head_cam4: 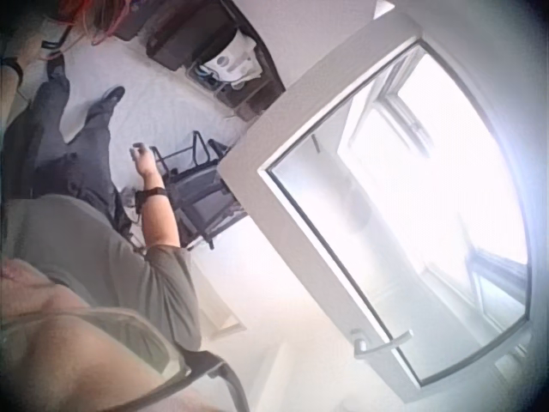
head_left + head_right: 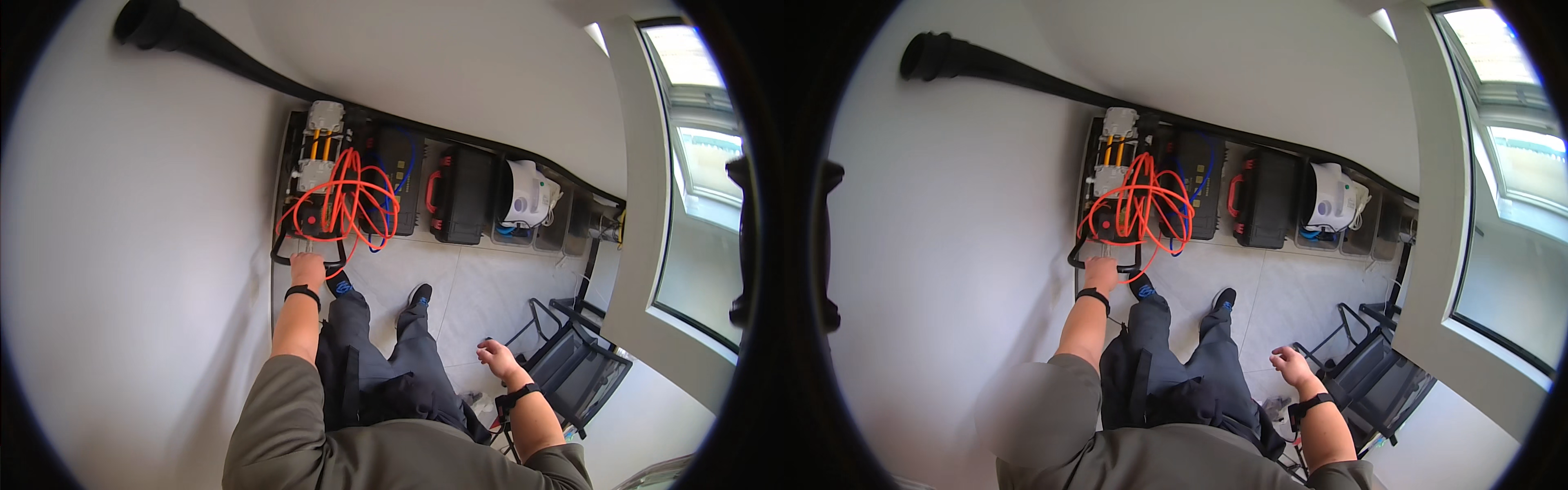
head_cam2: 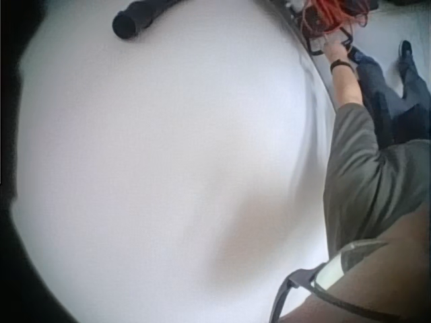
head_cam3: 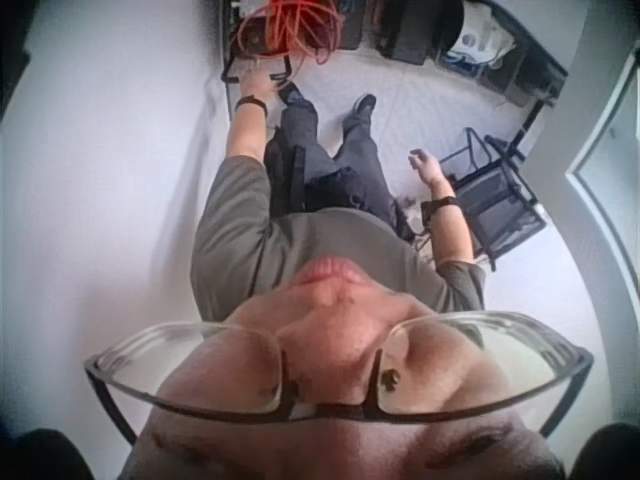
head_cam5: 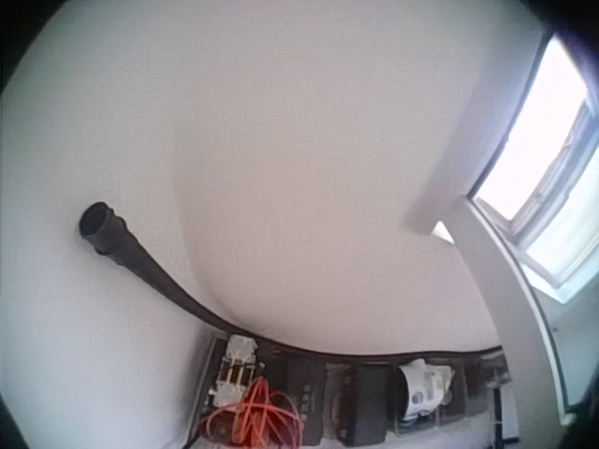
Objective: The person assembles a vacuum cleaner by attaching the hose to the main unit, connecting the metal wand, and adding the floor nozzle. They then move the assembled vacuum to a storage area and place it on a shelf.
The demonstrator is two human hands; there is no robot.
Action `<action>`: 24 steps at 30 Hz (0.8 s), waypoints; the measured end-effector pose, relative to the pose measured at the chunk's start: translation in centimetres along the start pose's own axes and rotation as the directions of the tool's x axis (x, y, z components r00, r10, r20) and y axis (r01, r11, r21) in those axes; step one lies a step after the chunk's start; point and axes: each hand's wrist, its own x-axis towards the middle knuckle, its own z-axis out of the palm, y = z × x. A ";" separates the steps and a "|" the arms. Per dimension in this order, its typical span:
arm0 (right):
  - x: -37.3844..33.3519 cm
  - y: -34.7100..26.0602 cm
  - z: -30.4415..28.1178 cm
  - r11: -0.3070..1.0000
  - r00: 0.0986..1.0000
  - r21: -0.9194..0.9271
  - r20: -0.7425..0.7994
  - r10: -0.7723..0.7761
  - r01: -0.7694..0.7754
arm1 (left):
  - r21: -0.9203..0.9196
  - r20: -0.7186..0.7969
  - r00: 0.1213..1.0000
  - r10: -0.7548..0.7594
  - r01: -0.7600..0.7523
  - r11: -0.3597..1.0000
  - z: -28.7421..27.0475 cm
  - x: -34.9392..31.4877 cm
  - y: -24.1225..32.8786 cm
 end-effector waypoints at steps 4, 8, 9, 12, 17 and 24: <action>-0.5 0.5 0.3 0.998 1.000 -0.055 -0.008 0.003 -0.004 | 0.007 0.111 0.994 0.014 -0.015 1.000 -1.2 -0.2 0.1; -0.6 1.5 0.7 0.998 1.000 -0.065 0.001 0.014 -0.014 | 0.035 0.089 0.996 0.018 -0.021 0.999 -1.8 -0.6 -0.3; -0.4 1.6 0.8 0.999 1.000 -0.054 0.003 0.005 -0.005 | 0.030 0.075 0.997 0.020 -0.022 0.999 -1.8 -0.6 -0.5; 0.1 1.4 0.9 0.995 1.000 -0.097 0.005 -0.010 0.010 | 0.021 0.089 0.996 0.027 -0.029 0.999 -1.5 -0.5 -0.8; 0.8 -0.2 1.3 0.996 1.000 -0.093 0.025 -0.004 0.006 | 0.021 0.098 0.995 0.017 -0.020 1.000 -0.3 -0.1 -0.8; 4.8 -2.5 1.5 0.954 0.995 -0.295 0.097 -0.032 0.060 | 0.011 0.024 0.999 0.043 -0.043 0.999 -0.3 -0.3 -0.8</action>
